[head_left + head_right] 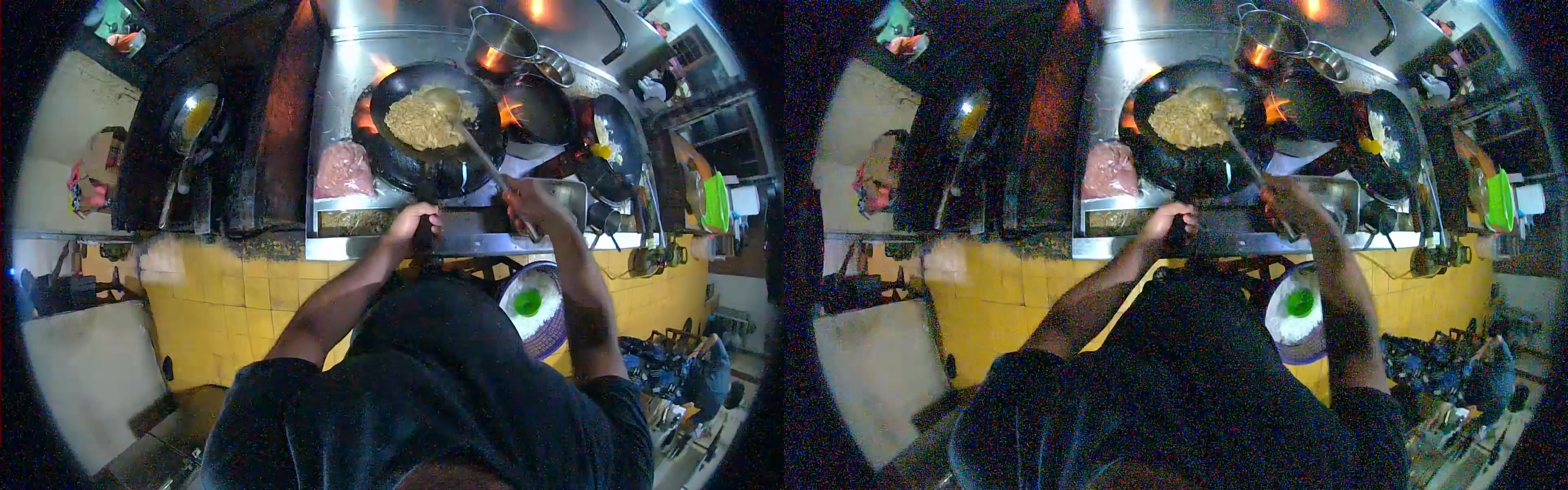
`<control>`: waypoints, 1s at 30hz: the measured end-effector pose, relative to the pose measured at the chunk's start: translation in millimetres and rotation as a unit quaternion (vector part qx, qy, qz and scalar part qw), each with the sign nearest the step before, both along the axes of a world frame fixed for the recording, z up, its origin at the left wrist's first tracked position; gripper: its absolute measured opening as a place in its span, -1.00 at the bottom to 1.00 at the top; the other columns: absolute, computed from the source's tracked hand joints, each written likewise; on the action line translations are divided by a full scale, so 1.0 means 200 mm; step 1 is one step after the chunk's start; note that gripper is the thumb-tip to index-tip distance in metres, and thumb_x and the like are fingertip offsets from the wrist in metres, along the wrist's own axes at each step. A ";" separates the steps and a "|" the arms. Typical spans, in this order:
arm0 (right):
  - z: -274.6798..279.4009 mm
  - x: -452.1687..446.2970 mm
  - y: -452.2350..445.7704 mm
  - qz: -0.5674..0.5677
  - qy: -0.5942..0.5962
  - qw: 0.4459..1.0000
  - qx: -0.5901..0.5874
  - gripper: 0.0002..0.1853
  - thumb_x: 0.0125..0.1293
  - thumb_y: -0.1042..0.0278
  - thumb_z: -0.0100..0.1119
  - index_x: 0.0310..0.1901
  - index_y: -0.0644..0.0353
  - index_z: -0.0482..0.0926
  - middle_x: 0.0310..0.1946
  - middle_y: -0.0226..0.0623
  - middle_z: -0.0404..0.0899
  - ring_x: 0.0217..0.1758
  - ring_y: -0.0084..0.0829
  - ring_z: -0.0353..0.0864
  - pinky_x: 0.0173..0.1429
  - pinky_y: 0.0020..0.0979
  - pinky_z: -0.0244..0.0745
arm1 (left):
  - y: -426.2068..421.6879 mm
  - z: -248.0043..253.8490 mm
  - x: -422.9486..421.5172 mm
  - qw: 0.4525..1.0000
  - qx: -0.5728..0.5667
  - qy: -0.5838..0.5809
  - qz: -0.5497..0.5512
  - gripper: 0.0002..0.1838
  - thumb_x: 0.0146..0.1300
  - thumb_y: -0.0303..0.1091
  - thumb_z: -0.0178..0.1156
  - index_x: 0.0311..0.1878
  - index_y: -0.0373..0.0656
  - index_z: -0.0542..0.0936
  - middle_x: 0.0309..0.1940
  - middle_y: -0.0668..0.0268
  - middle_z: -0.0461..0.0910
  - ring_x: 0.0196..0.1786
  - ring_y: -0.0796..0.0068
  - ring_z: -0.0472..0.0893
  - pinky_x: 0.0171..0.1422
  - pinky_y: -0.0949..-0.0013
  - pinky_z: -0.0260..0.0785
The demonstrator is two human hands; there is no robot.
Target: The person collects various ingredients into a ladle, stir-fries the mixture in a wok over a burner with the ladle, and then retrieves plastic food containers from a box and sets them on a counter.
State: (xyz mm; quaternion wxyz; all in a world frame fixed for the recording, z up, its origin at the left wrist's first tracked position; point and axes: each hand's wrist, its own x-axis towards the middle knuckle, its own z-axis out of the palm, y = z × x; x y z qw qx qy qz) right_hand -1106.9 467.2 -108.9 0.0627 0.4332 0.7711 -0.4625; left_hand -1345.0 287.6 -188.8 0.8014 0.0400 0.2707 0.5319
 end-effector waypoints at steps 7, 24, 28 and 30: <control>-0.08 0.13 0.21 0.042 0.110 0.978 0.172 -0.60 0.41 0.24 -0.01 0.26 0.00 0.41 -0.64 -0.43 0.43 -0.66 -0.59 0.40 -0.58 -0.45 0.41 | 0.00 0.00 0.01 0.998 -0.008 0.019 0.059 -0.87 0.16 -0.34 0.18 -0.36 -0.18 0.48 -0.57 0.34 0.45 -0.50 0.43 0.45 -0.32 0.37 0.36; 0.68 0.34 -0.59 0.090 -0.018 0.937 0.337 -0.39 0.22 0.42 0.08 0.35 -0.09 0.30 -0.14 0.17 0.56 -0.14 0.17 0.56 -0.09 -0.01 0.49 | -0.49 0.28 0.11 0.992 0.082 0.090 -0.015 -0.89 0.18 -0.38 0.10 -0.36 -0.18 0.41 -0.59 0.38 0.39 -0.55 0.49 0.42 -0.43 0.37 0.36; 0.65 0.29 -0.77 0.159 0.013 0.931 0.327 -0.33 0.17 0.46 0.07 0.38 -0.05 0.25 -0.13 0.19 0.56 -0.09 0.12 0.57 -0.04 -0.04 0.47 | -0.15 0.59 0.02 0.994 0.087 0.014 0.064 -0.73 0.23 -0.22 0.02 -0.55 -0.11 0.36 -0.61 0.33 0.40 -0.54 0.45 0.40 -0.40 0.39 0.24; 0.57 0.12 -0.79 0.079 -0.137 0.950 0.268 -0.30 0.14 0.50 0.05 0.38 -0.04 0.24 -0.14 0.15 0.58 -0.09 0.10 0.58 0.00 -0.04 0.45 | -0.23 0.51 0.06 0.850 0.396 0.309 0.161 -0.74 0.24 -0.19 0.05 -0.50 -0.12 0.41 -0.59 0.29 0.44 -0.49 0.43 0.46 -0.36 0.39 0.31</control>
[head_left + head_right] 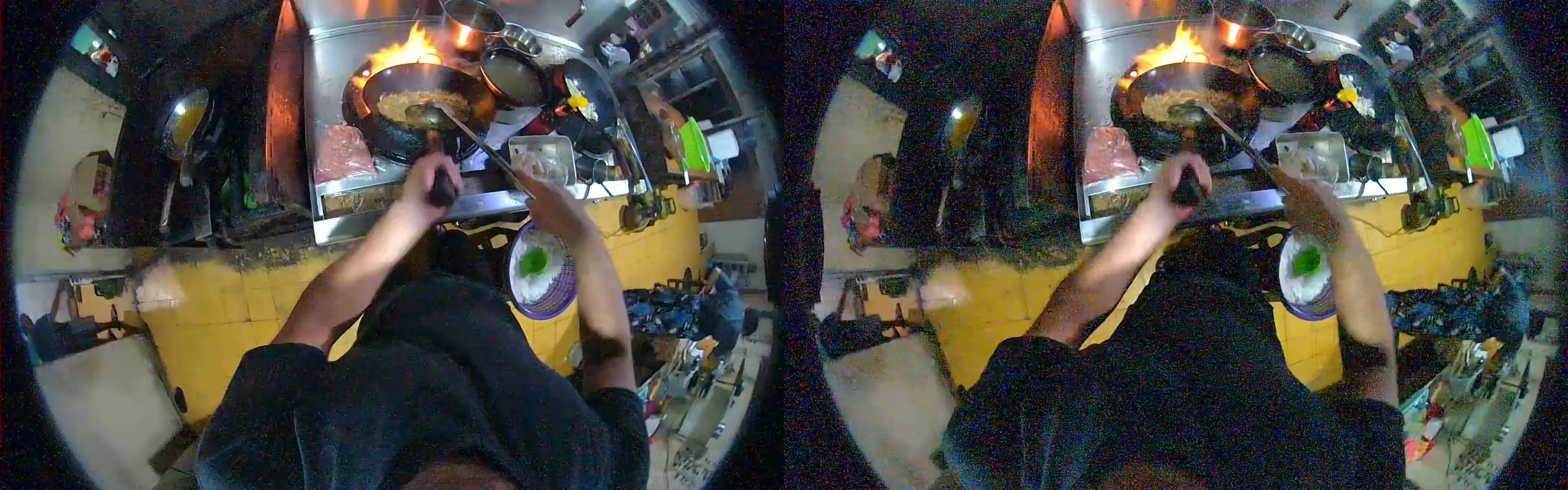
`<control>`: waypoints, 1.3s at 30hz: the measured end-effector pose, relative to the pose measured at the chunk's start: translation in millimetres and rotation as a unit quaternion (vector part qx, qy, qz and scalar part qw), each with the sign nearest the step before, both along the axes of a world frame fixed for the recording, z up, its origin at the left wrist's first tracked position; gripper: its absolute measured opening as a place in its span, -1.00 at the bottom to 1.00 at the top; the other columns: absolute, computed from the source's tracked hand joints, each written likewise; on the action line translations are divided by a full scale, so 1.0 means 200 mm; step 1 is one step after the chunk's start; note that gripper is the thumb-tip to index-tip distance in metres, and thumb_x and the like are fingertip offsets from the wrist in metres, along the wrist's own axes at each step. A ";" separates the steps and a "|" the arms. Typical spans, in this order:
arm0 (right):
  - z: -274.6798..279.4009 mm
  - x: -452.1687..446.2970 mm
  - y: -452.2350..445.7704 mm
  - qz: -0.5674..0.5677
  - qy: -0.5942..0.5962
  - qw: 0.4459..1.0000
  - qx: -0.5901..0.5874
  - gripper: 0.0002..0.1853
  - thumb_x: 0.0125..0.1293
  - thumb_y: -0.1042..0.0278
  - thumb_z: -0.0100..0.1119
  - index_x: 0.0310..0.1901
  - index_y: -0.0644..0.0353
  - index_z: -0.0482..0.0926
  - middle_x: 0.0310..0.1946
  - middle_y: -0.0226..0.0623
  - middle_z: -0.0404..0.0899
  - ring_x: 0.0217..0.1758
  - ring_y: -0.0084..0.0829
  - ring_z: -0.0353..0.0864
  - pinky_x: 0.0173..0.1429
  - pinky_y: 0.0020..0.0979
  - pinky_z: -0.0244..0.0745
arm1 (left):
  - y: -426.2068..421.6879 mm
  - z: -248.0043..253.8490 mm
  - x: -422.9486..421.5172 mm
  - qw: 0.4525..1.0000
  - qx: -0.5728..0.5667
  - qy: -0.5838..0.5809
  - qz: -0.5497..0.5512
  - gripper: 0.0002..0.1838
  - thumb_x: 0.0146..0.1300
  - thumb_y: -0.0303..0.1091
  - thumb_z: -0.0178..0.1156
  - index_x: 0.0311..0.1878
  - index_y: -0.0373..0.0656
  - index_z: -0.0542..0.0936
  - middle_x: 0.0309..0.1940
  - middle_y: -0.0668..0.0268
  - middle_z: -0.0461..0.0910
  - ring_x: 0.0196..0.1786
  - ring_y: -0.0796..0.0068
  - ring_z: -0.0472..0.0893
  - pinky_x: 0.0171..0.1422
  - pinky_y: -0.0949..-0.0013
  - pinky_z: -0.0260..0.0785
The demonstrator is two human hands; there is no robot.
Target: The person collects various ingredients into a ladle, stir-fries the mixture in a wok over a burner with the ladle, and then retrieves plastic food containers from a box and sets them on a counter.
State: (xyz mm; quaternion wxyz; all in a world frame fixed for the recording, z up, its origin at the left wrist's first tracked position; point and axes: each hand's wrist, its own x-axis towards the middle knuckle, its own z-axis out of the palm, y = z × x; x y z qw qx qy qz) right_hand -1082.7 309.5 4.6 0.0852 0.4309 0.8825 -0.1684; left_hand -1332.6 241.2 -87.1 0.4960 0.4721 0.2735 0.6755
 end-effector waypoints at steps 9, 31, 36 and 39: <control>0.50 -0.15 -0.18 0.026 -0.101 0.994 -0.040 -0.33 0.20 0.46 0.09 0.38 -0.02 0.22 0.07 0.10 0.49 0.12 0.01 0.52 0.16 -0.16 0.41 | -0.08 0.08 -0.10 0.993 -0.096 0.067 0.002 -0.83 0.16 -0.24 0.14 -0.32 -0.13 0.47 -0.46 0.31 0.49 -0.33 0.44 0.50 -0.16 0.40 0.36; -0.61 -0.03 -0.07 -0.148 0.225 0.959 -0.093 -0.41 0.32 0.37 -0.01 0.39 0.14 0.20 -0.42 -0.13 0.55 -0.54 -0.40 0.46 -0.37 -0.35 0.42 | 0.16 -0.56 -0.11 0.805 -0.434 -0.399 -0.071 -0.82 0.26 -0.26 0.20 -0.30 -0.15 0.46 -0.53 0.36 0.47 -0.51 0.55 0.49 -0.47 0.49 0.41; -0.71 -0.14 0.29 -0.081 0.347 0.921 -0.155 -0.43 0.33 0.43 -0.05 0.39 0.19 0.21 -0.58 -0.45 0.36 -0.56 -0.62 0.33 -0.45 -0.47 0.32 | 0.12 -0.60 -0.12 0.822 -0.459 -0.332 -0.062 -0.75 0.30 -0.13 0.16 -0.26 -0.14 0.50 -0.40 0.30 0.53 -0.42 0.46 0.55 -0.29 0.33 0.49; -0.78 -0.19 0.43 -0.048 0.366 0.911 -0.185 -0.44 0.34 0.41 -0.05 0.38 0.23 0.21 -0.58 -0.50 0.34 -0.57 -0.65 0.32 -0.47 -0.50 0.31 | 0.08 -0.51 -0.09 0.827 -0.494 -0.269 0.009 -0.69 0.33 -0.09 0.11 -0.13 -0.17 0.54 -0.29 0.31 0.61 -0.26 0.39 0.58 -0.03 0.29 0.47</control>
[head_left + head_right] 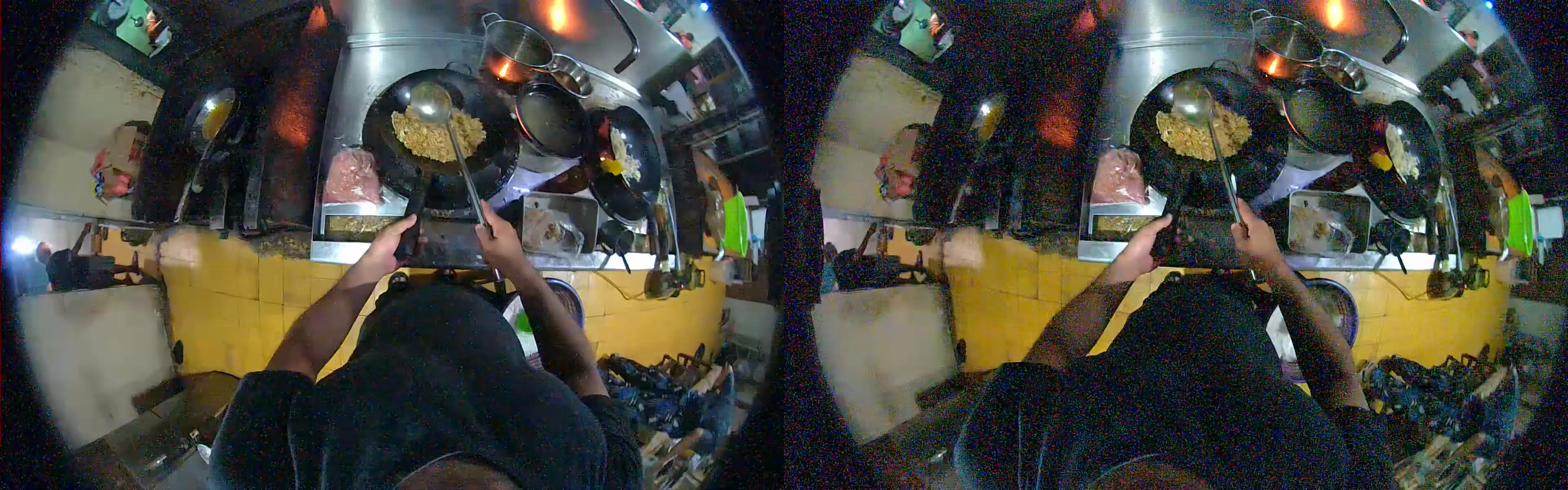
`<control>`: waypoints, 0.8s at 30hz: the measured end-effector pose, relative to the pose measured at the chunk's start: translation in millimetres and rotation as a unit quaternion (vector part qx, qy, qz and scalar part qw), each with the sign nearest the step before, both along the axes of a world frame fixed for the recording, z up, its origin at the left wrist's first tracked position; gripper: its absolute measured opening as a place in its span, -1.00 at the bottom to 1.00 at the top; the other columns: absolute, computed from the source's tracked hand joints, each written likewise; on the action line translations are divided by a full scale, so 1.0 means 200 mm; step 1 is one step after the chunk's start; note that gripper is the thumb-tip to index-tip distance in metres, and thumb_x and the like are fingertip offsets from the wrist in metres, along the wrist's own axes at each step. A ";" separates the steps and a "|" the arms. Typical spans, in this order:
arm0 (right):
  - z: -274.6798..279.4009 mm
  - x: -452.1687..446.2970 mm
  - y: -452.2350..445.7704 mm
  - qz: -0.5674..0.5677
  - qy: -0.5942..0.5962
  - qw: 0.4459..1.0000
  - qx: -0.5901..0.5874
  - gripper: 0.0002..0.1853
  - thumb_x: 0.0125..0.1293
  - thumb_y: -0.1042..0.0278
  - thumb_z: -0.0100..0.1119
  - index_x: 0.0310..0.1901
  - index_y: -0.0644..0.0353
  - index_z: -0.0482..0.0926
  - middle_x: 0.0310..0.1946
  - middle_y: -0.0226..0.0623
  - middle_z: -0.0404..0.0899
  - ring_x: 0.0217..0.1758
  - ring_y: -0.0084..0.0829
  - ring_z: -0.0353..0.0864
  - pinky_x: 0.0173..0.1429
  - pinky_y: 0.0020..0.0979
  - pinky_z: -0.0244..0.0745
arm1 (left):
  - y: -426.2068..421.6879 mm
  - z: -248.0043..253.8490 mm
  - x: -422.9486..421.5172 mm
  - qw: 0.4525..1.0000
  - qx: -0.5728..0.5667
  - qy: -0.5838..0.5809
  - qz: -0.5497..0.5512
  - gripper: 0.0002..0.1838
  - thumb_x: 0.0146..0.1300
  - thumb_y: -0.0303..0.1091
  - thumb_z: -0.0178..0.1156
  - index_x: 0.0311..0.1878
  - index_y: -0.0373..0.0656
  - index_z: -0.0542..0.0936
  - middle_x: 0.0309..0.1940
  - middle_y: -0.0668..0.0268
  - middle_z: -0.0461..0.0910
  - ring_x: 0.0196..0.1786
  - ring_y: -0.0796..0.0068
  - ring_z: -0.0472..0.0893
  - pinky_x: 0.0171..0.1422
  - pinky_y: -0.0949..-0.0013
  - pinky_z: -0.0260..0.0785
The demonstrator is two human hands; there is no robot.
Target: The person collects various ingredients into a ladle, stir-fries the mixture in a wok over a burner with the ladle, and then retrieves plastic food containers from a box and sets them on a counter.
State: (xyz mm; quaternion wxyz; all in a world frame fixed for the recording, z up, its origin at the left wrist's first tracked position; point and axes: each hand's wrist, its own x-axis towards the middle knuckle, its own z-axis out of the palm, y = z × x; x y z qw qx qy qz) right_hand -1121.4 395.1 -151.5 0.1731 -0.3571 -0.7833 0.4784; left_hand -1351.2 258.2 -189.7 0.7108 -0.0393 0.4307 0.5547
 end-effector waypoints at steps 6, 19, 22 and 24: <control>0.03 0.21 -0.06 -0.009 0.035 0.994 0.106 -0.44 0.30 0.56 -0.04 0.36 0.26 0.22 -0.55 -0.43 0.35 -0.50 -0.62 0.35 -0.42 -0.49 0.36 | -0.16 0.15 0.07 0.997 0.001 0.050 0.055 -0.71 0.34 -0.11 0.14 -0.06 -0.11 0.48 -0.27 0.33 0.54 -0.28 0.46 0.57 -0.23 0.28 0.50; 0.15 0.31 -0.15 -0.077 0.065 0.962 -0.255 -0.49 0.41 0.42 -0.12 0.39 0.04 0.24 -0.62 -0.47 0.38 -0.69 -0.63 0.33 -0.61 -0.54 0.29 | -0.24 0.13 0.01 0.999 -0.003 0.036 0.025 -0.62 0.32 0.03 0.10 -0.01 -0.05 0.46 -0.15 0.29 0.57 -0.16 0.34 0.56 -0.06 0.16 0.41; 0.14 0.29 -0.27 -0.136 0.127 0.921 -0.343 -0.49 0.41 0.40 -0.12 0.39 0.02 0.25 -0.62 -0.45 0.39 -0.70 -0.63 0.33 -0.60 -0.55 0.28 | -0.27 0.12 -0.03 0.997 0.035 0.069 0.023 -0.68 0.36 -0.04 0.07 -0.02 -0.06 0.46 -0.18 0.31 0.56 -0.17 0.37 0.56 -0.08 0.21 0.42; 0.00 0.28 -0.34 -0.143 0.216 0.880 -0.398 -0.53 0.40 0.43 0.00 0.34 0.13 0.32 -0.54 -0.48 0.49 -0.58 -0.68 0.41 -0.52 -0.58 0.32 | -0.28 0.13 -0.07 0.988 0.035 0.137 0.065 -0.79 0.38 -0.16 0.08 -0.06 -0.06 0.47 -0.21 0.36 0.53 -0.22 0.48 0.53 -0.14 0.36 0.41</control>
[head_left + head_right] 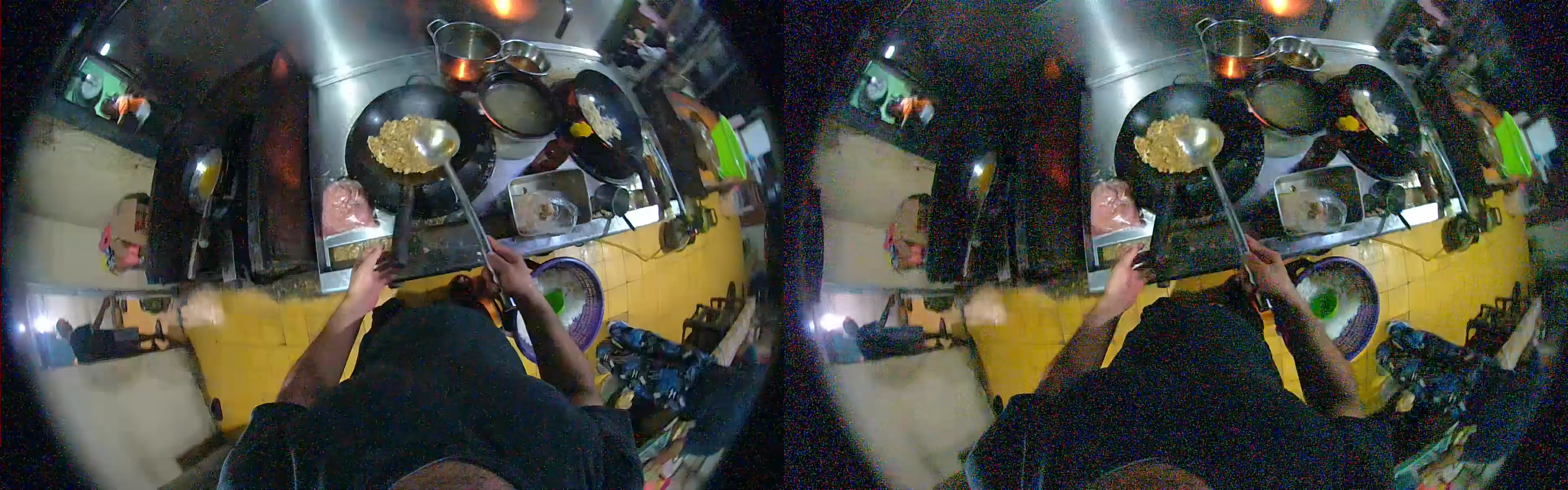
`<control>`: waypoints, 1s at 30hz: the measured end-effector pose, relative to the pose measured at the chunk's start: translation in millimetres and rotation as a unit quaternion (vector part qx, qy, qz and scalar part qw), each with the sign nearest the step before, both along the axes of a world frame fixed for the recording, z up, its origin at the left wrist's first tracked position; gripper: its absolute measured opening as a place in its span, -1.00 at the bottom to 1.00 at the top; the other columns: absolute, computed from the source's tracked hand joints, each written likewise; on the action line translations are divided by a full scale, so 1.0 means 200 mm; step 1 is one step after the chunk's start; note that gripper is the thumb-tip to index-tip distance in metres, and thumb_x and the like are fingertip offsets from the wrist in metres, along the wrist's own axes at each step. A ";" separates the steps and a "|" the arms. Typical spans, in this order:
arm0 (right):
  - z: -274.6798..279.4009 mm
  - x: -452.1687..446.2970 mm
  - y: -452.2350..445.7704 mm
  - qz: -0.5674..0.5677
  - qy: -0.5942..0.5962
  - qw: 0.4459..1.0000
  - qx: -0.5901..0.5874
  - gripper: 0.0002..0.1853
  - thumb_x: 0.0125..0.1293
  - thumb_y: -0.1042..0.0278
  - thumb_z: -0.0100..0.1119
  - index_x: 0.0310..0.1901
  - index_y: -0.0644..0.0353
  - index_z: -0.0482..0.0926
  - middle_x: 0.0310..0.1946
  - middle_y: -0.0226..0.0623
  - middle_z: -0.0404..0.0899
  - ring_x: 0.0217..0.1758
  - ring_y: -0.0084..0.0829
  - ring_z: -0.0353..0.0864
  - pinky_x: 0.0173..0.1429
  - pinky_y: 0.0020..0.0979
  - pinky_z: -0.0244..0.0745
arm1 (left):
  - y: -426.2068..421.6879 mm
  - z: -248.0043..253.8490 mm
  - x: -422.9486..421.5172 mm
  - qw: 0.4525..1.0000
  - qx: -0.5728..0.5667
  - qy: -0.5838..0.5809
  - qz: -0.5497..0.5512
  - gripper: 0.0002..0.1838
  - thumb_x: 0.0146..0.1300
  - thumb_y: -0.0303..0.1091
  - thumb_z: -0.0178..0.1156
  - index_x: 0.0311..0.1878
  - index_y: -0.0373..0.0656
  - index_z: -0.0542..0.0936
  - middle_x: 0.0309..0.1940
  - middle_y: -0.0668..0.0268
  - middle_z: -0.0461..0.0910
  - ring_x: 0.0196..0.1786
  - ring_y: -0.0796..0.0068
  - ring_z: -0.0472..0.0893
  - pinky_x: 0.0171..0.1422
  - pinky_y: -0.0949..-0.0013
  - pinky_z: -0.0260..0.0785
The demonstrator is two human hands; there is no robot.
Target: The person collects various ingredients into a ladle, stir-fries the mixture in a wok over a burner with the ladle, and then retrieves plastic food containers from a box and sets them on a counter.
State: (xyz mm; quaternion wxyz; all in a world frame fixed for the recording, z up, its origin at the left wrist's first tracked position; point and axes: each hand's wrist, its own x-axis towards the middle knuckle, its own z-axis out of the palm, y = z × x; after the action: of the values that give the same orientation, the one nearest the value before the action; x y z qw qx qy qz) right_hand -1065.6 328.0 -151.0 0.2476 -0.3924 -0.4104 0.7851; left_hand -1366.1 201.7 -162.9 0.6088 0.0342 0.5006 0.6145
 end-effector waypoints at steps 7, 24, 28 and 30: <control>0.03 -0.19 -0.40 -0.103 0.013 0.993 -0.047 -0.54 0.41 0.33 -0.01 0.33 0.13 0.34 -0.36 -0.47 0.57 -0.41 -0.60 0.51 -0.36 -0.55 0.42 | -0.10 0.54 0.02 0.921 0.279 0.204 -0.180 -0.84 0.37 -0.36 0.09 -0.04 -0.15 0.49 -0.22 0.39 0.54 -0.20 0.66 0.48 -0.12 0.51 0.34; 0.56 -0.09 -3.15 -0.414 0.156 0.897 -0.011 -0.34 0.37 0.25 0.10 0.45 0.00 0.09 -0.60 -0.48 0.39 -0.73 -0.69 0.33 -0.69 -0.64 0.23 | -2.09 1.99 0.83 -0.316 0.149 -0.542 -0.764 -0.39 0.46 0.11 -0.48 0.26 -0.22 0.18 -0.03 0.12 0.50 0.10 0.27 0.44 0.24 0.15 0.26; 0.59 -0.28 -3.82 -0.598 0.220 0.770 -0.026 -0.28 0.33 0.31 0.17 0.46 0.01 0.06 -0.54 -0.39 0.41 -0.68 -0.67 0.33 -0.65 -0.63 0.23 | -2.56 2.01 0.89 -0.516 0.051 -0.476 -0.710 -0.35 0.47 0.13 -0.64 0.31 -0.07 0.25 -0.15 0.21 0.41 0.07 0.31 0.39 0.29 0.20 0.18; 0.61 -0.38 -4.08 -0.672 0.192 0.716 -0.004 -0.28 0.38 0.30 0.10 0.48 -0.03 -0.01 -0.56 -0.43 0.35 -0.67 -0.67 0.32 -0.64 -0.63 0.25 | -2.77 1.99 0.94 -0.553 0.025 -0.474 -0.685 -0.36 0.46 0.14 -0.58 0.28 -0.09 0.27 -0.15 0.20 0.42 0.06 0.32 0.40 0.27 0.21 0.19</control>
State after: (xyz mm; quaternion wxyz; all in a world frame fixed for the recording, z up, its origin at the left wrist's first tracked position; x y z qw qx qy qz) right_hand -1141.7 -488.2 -29.4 0.7816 -0.4067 0.0206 0.4725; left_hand -1178.2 -352.9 235.1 -0.3209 -0.0478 0.6045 0.7276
